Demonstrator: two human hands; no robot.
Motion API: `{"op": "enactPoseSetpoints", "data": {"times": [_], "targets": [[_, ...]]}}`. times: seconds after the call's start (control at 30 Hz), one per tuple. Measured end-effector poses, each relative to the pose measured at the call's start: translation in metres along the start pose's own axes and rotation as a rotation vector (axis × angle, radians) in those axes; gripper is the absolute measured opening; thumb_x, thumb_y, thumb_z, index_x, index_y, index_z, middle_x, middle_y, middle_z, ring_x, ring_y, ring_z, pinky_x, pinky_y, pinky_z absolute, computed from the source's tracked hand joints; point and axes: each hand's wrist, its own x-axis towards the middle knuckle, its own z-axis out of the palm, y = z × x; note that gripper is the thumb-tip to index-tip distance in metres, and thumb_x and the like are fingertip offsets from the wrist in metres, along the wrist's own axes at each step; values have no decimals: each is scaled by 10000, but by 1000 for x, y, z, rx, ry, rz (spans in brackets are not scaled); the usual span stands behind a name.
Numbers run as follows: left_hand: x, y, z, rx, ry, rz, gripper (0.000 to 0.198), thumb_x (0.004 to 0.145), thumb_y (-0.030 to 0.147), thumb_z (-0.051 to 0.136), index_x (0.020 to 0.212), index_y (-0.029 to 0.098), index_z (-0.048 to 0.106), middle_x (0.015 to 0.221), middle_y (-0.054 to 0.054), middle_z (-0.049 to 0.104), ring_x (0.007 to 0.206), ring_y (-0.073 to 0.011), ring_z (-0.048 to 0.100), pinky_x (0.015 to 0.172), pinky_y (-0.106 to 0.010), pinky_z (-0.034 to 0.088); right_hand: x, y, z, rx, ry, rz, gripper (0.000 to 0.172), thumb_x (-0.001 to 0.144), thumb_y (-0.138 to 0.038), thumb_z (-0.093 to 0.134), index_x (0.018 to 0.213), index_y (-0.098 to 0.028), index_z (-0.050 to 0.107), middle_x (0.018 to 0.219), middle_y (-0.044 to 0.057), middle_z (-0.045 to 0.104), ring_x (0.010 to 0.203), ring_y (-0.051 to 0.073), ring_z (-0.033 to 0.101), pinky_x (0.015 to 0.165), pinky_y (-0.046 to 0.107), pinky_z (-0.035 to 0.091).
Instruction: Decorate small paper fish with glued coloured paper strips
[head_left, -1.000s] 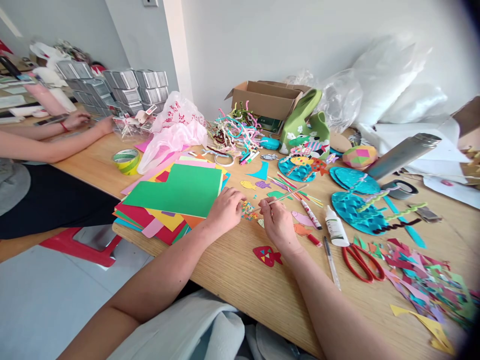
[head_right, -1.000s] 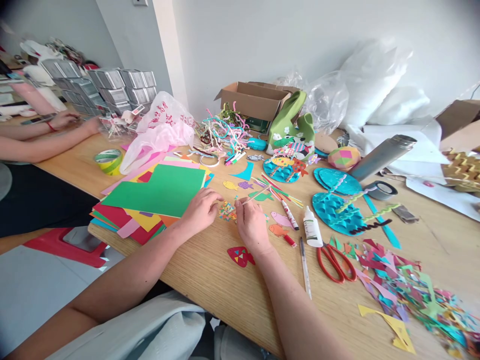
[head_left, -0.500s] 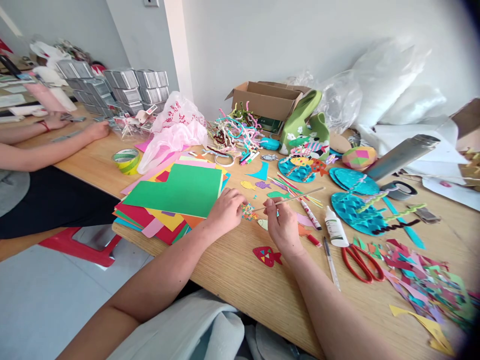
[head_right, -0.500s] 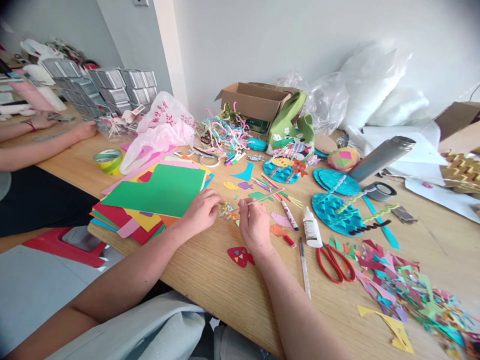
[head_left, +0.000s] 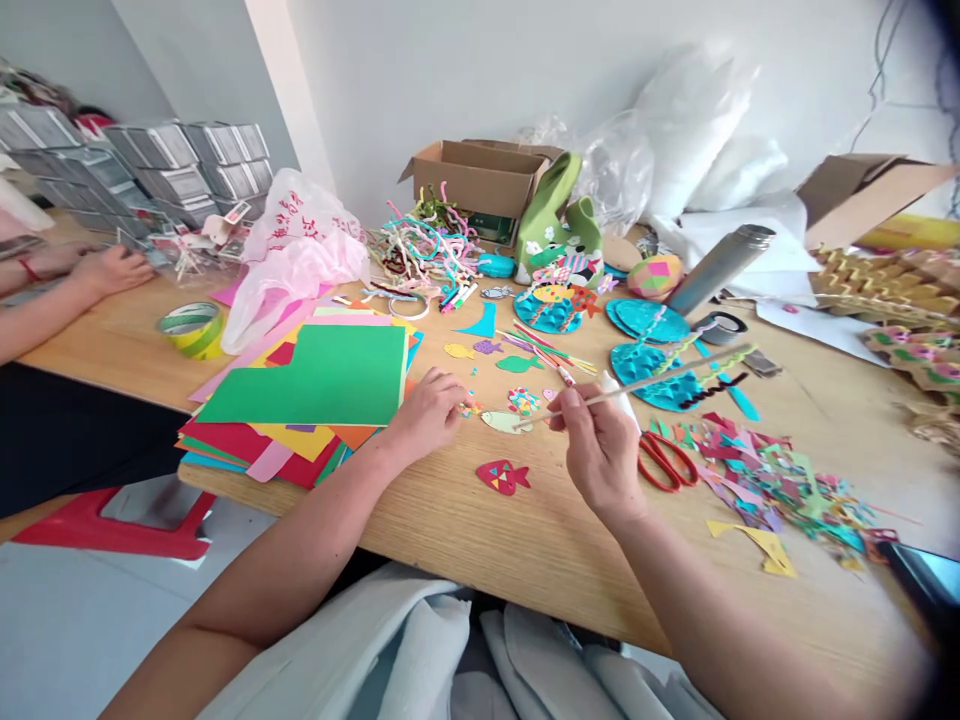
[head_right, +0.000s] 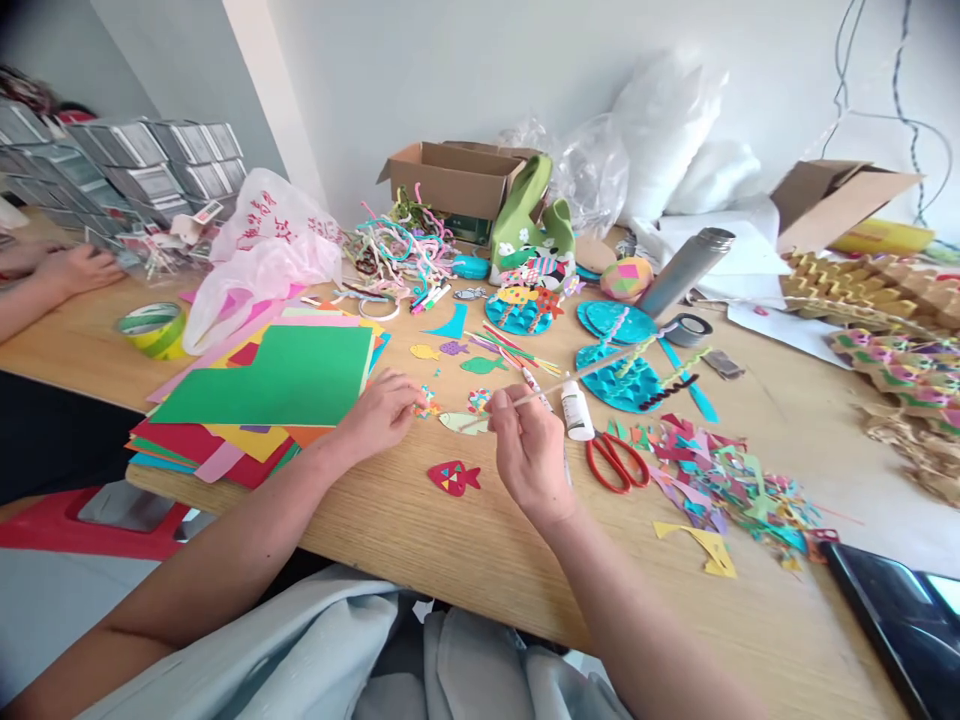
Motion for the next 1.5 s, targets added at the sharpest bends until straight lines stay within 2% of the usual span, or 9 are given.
{"op": "enactPoseSetpoints", "data": {"times": [0.17,0.27,0.37,0.7,1.5], "targets": [[-3,22,2,-121,-202,212,211,779,41,541,823,186,688,905,-48,627,962,-186,520,909,-346,439,-39,16,-6,51,-20,-12,298,972,-322,406,733,-200,535,653,-2,546,553,125,524,544,268,398],[-4,32,3,-132,-292,252,163,786,87,577,814,190,700,929,-55,601,978,-191,510,931,-345,421,-48,20,-1,23,-51,-68,293,975,-288,386,729,-204,521,621,-5,512,548,132,501,553,279,389],[-4,36,4,-130,-330,287,171,788,104,590,823,213,718,955,-55,583,1000,-199,495,944,-350,403,-49,19,1,-16,-93,-142,298,976,-273,366,717,-212,499,625,7,504,579,150,493,576,298,384],[-4,35,4,-167,-368,331,320,811,57,541,870,288,754,995,-57,545,1042,-199,476,972,-358,384,-50,21,6,-3,-136,-283,249,958,-181,377,732,-214,476,641,9,490,599,158,459,598,313,364],[-5,34,4,-164,-369,277,324,765,8,547,830,251,751,959,-55,559,1017,-196,485,955,-348,399,-48,23,6,-42,-161,-312,247,946,-166,377,714,-216,443,632,7,463,598,159,426,589,317,347]]}}
